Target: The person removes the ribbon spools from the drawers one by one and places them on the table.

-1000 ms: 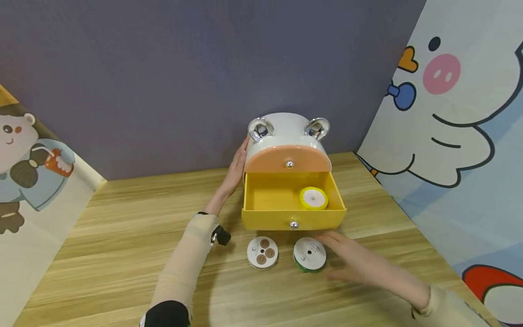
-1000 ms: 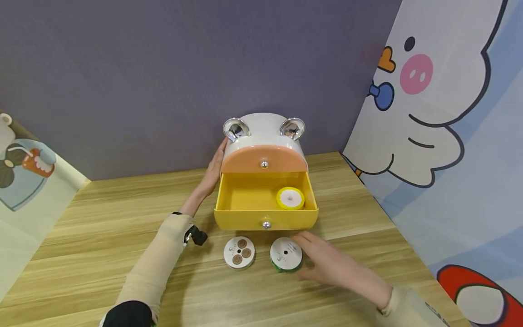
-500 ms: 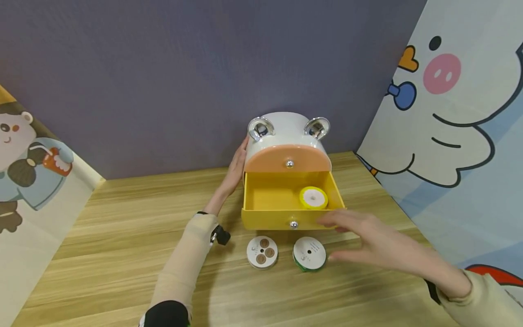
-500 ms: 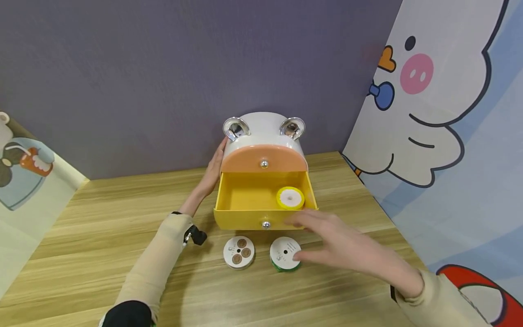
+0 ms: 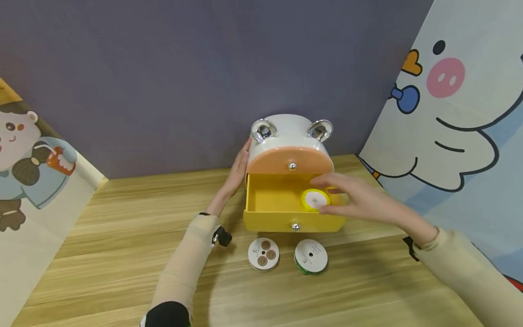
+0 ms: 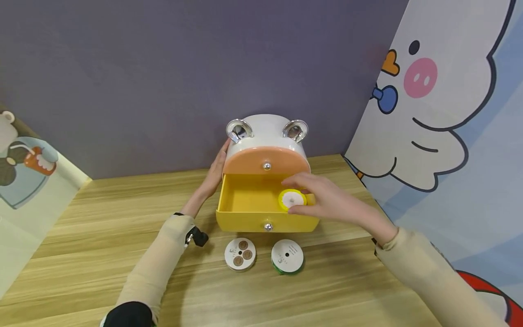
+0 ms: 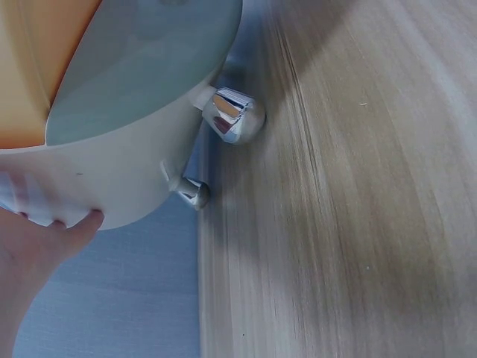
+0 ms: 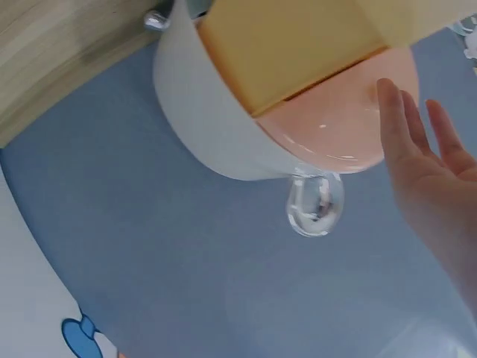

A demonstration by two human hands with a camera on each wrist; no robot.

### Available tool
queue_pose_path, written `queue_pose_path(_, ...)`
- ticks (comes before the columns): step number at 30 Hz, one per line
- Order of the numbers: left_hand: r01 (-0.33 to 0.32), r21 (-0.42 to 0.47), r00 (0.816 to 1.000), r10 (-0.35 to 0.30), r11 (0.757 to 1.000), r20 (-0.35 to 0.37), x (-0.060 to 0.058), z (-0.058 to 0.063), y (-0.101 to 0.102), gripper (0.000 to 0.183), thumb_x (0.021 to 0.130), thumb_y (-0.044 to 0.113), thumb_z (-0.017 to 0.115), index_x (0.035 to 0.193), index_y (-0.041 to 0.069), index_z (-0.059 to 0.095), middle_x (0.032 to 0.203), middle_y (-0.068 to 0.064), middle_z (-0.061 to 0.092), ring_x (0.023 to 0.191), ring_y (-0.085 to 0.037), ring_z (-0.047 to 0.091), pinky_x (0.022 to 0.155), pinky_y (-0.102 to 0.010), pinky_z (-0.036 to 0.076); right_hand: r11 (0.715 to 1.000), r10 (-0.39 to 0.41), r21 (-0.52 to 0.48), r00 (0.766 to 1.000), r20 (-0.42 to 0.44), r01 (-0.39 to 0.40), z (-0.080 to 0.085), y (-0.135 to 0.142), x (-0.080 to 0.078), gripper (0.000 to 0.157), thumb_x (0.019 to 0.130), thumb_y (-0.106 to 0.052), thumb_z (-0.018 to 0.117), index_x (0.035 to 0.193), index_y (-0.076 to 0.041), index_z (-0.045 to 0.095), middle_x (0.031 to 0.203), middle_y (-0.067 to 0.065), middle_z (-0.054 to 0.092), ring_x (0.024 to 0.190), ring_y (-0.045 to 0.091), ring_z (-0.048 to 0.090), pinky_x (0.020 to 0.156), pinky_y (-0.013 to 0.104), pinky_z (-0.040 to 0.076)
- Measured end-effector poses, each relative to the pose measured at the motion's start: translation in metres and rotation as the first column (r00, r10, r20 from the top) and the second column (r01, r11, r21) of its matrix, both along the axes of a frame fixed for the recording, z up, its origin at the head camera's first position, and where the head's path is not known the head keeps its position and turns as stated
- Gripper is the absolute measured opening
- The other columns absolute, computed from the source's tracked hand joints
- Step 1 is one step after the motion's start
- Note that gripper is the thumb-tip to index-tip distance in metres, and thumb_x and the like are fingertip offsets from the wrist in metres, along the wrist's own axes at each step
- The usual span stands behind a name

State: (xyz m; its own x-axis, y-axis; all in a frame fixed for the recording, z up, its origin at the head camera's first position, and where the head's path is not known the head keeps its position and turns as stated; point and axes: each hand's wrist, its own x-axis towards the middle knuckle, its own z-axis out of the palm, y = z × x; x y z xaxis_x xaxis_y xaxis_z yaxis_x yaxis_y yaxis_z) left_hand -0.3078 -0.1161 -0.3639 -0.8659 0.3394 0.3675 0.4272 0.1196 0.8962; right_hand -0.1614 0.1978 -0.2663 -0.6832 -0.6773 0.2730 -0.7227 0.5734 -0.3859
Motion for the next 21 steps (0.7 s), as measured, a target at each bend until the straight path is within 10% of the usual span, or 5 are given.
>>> queue_pose_path(21,0.012,-0.001,1.0,-0.012,1.0,0.002,0.002,-0.001,0.0,0.053,0.109,0.019,0.02,0.161,0.02,0.011,0.169,-0.006,0.006,0.156,-0.026,0.005,0.126,-0.054,0.007,0.991,-0.008,0.136,0.995,0.102,-0.006,-0.021,-0.009,-0.041,0.049,0.085,-0.018,0.078,0.129,-0.003,0.061,0.127,0.01,0.066,0.111,0.027,0.063,0.093,0.044,0.053)
